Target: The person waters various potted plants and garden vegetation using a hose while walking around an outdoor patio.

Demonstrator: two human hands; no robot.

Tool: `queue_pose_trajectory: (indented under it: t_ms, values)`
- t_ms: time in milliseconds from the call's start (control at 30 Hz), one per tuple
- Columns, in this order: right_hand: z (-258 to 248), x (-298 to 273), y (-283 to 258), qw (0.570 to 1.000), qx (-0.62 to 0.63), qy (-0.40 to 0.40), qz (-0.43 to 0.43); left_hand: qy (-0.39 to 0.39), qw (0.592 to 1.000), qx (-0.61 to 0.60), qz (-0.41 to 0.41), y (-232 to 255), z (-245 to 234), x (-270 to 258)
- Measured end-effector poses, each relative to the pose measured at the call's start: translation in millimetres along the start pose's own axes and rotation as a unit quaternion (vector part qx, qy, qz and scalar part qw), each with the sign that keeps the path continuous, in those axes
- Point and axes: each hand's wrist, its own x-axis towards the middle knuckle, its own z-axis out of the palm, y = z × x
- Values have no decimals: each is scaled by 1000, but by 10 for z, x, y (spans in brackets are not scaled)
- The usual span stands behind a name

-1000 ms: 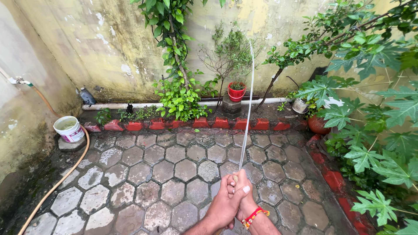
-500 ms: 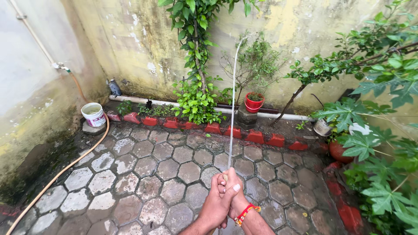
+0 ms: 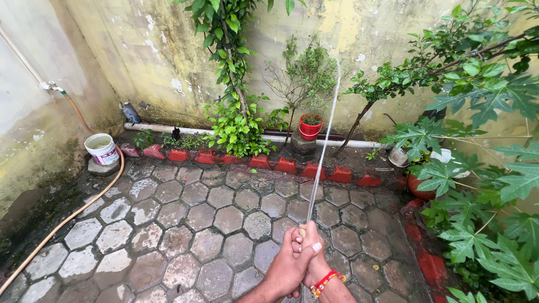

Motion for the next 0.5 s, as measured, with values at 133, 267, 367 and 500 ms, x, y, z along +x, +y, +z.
queue_pose_trajectory:
  t_ms: [133, 267, 367, 500]
  values:
    - [123, -49, 85, 998, -5, -44, 35, 32, 999, -15, 0, -81, -83, -58]
    - [332, -28, 245, 996, -16, -67, 59, 67, 997, -34, -2, -151, -265, -162]
    - [408, 31, 387, 995, -9, -80, 64, 76, 997, -23, -24, -177, -377, -234]
    - [357, 50, 485, 994, 6, -73, 76, 66, 996, -4, -52, -183, -419, -287]
